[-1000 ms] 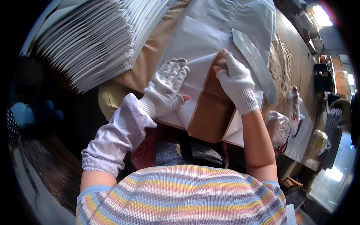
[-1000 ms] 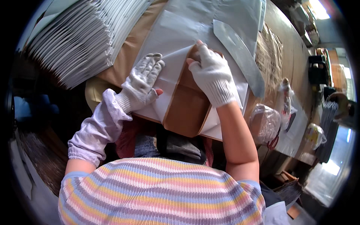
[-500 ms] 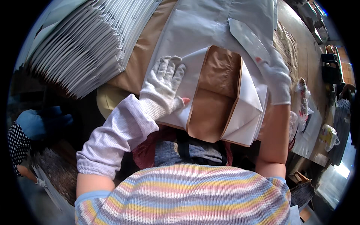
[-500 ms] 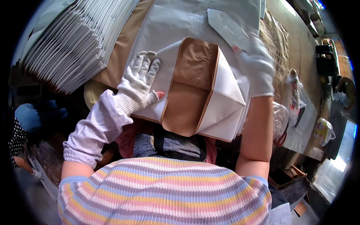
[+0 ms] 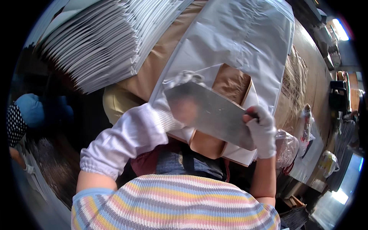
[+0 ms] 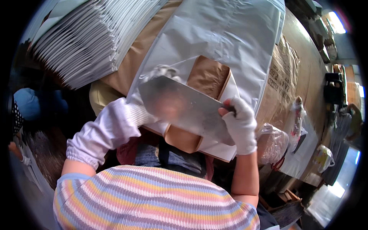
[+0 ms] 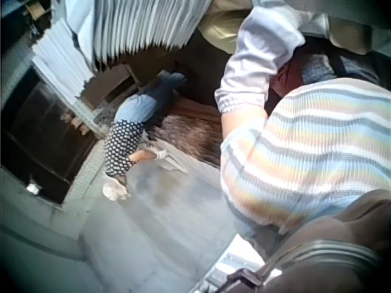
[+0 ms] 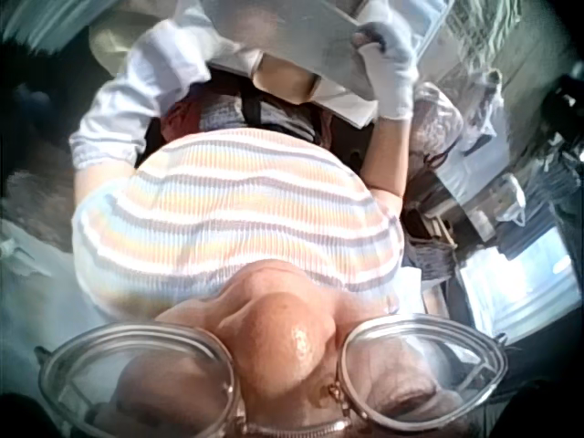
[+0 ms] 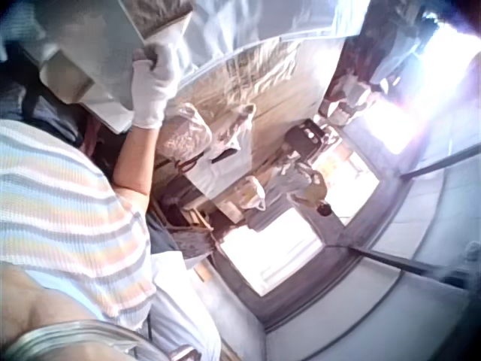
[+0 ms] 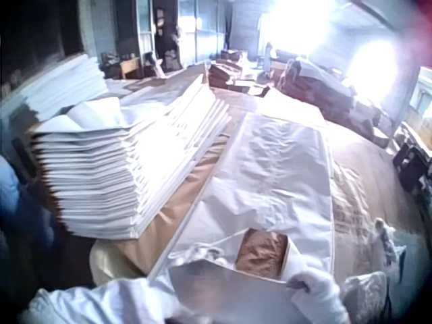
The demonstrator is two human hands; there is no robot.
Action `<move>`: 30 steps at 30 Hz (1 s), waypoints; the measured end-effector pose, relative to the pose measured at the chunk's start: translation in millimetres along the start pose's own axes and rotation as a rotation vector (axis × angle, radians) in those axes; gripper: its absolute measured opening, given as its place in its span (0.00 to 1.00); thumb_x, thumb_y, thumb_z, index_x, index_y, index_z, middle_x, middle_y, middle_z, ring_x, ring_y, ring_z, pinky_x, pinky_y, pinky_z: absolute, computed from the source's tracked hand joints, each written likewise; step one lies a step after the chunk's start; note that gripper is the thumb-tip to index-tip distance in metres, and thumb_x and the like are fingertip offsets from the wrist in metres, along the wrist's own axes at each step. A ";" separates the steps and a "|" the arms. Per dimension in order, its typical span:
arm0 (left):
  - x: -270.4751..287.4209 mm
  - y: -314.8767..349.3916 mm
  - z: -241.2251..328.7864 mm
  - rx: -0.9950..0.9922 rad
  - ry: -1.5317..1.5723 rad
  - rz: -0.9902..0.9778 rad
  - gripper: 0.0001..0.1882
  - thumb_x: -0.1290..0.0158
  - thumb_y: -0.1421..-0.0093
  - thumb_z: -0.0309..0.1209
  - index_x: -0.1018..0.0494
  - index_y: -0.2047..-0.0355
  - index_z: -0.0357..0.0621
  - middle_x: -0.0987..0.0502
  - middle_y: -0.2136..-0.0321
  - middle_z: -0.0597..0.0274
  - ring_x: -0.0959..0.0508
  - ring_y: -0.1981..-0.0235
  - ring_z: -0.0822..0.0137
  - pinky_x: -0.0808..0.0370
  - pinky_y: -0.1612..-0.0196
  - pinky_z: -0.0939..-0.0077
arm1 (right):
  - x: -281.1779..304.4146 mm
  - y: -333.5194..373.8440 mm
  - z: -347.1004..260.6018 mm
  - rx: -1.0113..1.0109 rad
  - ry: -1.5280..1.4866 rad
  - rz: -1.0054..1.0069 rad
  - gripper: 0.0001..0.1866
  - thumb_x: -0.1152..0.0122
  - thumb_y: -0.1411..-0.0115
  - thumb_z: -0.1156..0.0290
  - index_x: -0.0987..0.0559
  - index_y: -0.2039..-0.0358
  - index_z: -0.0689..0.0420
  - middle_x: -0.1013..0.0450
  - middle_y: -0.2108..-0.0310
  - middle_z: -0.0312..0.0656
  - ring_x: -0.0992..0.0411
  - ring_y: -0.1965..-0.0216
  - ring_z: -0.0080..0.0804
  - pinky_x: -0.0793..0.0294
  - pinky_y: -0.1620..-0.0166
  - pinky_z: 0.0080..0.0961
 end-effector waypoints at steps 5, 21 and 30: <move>1.8 74.7 -52.7 0.436 -0.215 -0.200 0.59 0.42 0.44 0.64 0.48 0.26 0.32 0.51 0.24 0.42 0.57 0.22 0.42 0.54 0.24 0.46 | -14.3 -4.0 19.2 0.180 0.262 0.075 0.07 0.37 0.46 0.85 0.23 0.66 0.64 0.26 0.71 0.46 0.25 0.71 0.37 0.25 0.63 0.28; -1.8 45.1 -75.5 0.375 0.412 0.265 0.13 0.35 0.45 0.24 0.20 0.59 0.43 0.28 0.35 0.52 0.30 0.35 0.49 0.31 0.34 0.59 | -11.6 -24.5 33.5 0.000 0.099 0.084 0.02 0.40 0.39 0.83 0.24 0.67 0.63 0.29 0.72 0.33 0.32 0.70 0.17 0.30 0.65 0.18; -8.0 33.7 -79.6 0.457 0.175 0.207 0.07 0.34 0.45 0.28 0.18 0.65 0.46 0.22 0.44 0.54 0.27 0.41 0.52 0.31 0.37 0.58 | -14.2 -23.4 32.9 0.038 0.145 0.096 0.04 0.40 0.41 0.84 0.24 0.66 0.63 0.30 0.72 0.36 0.32 0.70 0.20 0.27 0.63 0.21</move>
Point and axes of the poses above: each hand's wrist, its own y-axis away from the middle knuckle, its own x-axis out of the back of the hand, z = x × y, the point moved 2 cm from there along -y, towards the middle knuckle
